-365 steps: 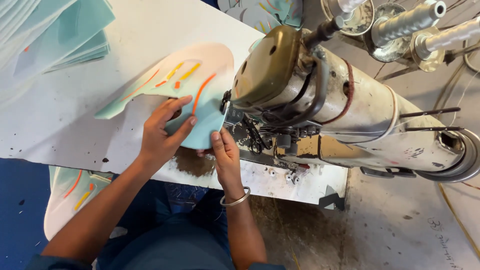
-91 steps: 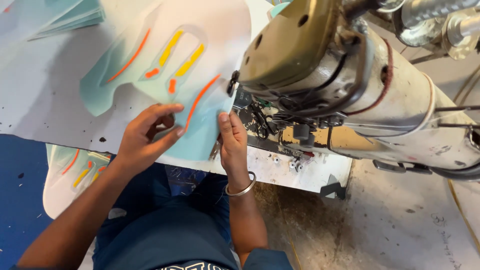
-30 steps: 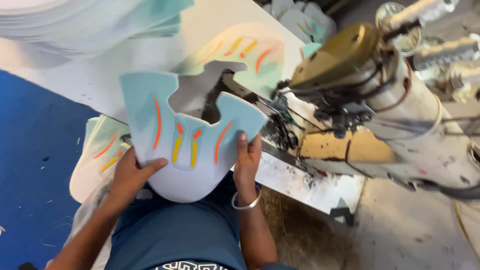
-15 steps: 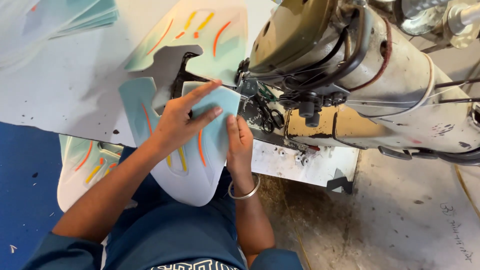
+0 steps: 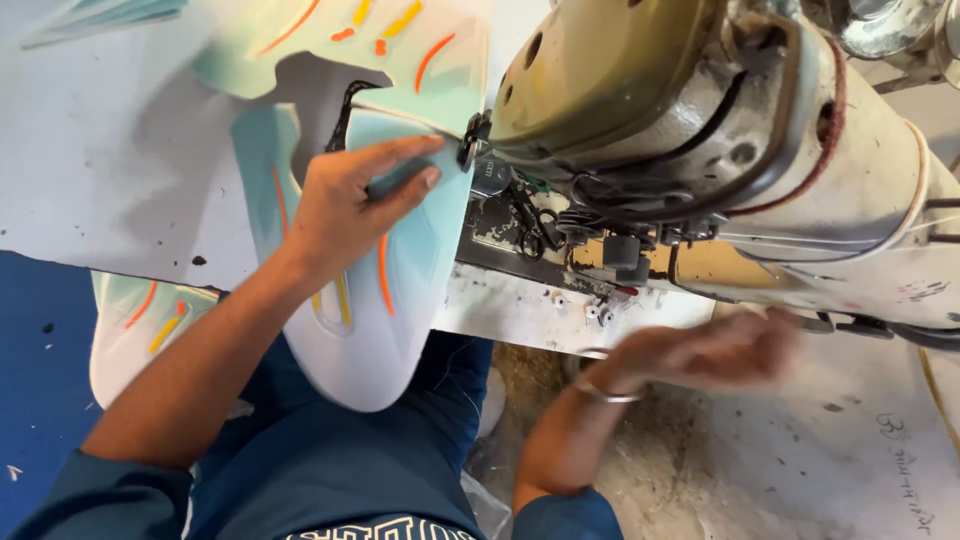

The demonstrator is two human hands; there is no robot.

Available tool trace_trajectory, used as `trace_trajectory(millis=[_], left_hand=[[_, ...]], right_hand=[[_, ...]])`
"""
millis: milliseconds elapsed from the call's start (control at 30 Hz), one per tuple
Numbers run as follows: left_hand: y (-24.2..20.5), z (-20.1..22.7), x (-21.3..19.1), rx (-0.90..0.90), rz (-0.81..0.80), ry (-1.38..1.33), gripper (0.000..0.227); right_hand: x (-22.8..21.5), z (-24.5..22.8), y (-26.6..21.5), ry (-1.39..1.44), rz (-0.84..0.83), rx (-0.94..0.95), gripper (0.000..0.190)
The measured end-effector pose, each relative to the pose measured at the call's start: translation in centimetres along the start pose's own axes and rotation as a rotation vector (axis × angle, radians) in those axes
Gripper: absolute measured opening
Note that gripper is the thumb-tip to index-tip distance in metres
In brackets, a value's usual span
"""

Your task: The person operates a sewing machine to stitch the edges of light blue face masks with orange and yellow markings. They guide the masks under the needle, adjust the fabric, and occasionally thread the machine.

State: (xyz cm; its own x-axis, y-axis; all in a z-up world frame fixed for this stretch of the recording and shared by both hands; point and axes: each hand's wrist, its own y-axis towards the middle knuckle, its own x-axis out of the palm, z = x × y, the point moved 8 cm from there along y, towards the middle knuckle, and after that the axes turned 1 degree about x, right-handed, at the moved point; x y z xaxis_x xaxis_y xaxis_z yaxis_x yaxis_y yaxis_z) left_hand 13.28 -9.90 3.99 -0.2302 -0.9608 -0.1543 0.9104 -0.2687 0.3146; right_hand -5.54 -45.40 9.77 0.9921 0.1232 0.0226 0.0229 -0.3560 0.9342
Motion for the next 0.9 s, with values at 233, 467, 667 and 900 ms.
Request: trace_trajectory(millis=[233, 467, 667, 900], left_hand=[[0.8, -1.0, 0.3, 0.03, 0.005, -0.081, 0.027], [0.2, -1.0, 0.2, 0.012, -0.058, -0.032, 0.028], [0.4, -1.7, 0.1, 0.015, -0.064, -0.044, 0.029], [0.6, -2.1, 0.1, -0.044, -0.096, -0.076, 0.028]], right_hand=[[-1.8, 5.5, -2.9, -0.431, -0.203, -0.2, 0.037], [-2.1, 6.5, -0.4, -0.297, -0.093, -0.08, 0.022], [16.0, -3.7, -8.6, 0.006, -0.954, -0.316, 0.042], [33.1, 1.6, -21.2, 0.316, -1.518, 0.066, 0.027]])
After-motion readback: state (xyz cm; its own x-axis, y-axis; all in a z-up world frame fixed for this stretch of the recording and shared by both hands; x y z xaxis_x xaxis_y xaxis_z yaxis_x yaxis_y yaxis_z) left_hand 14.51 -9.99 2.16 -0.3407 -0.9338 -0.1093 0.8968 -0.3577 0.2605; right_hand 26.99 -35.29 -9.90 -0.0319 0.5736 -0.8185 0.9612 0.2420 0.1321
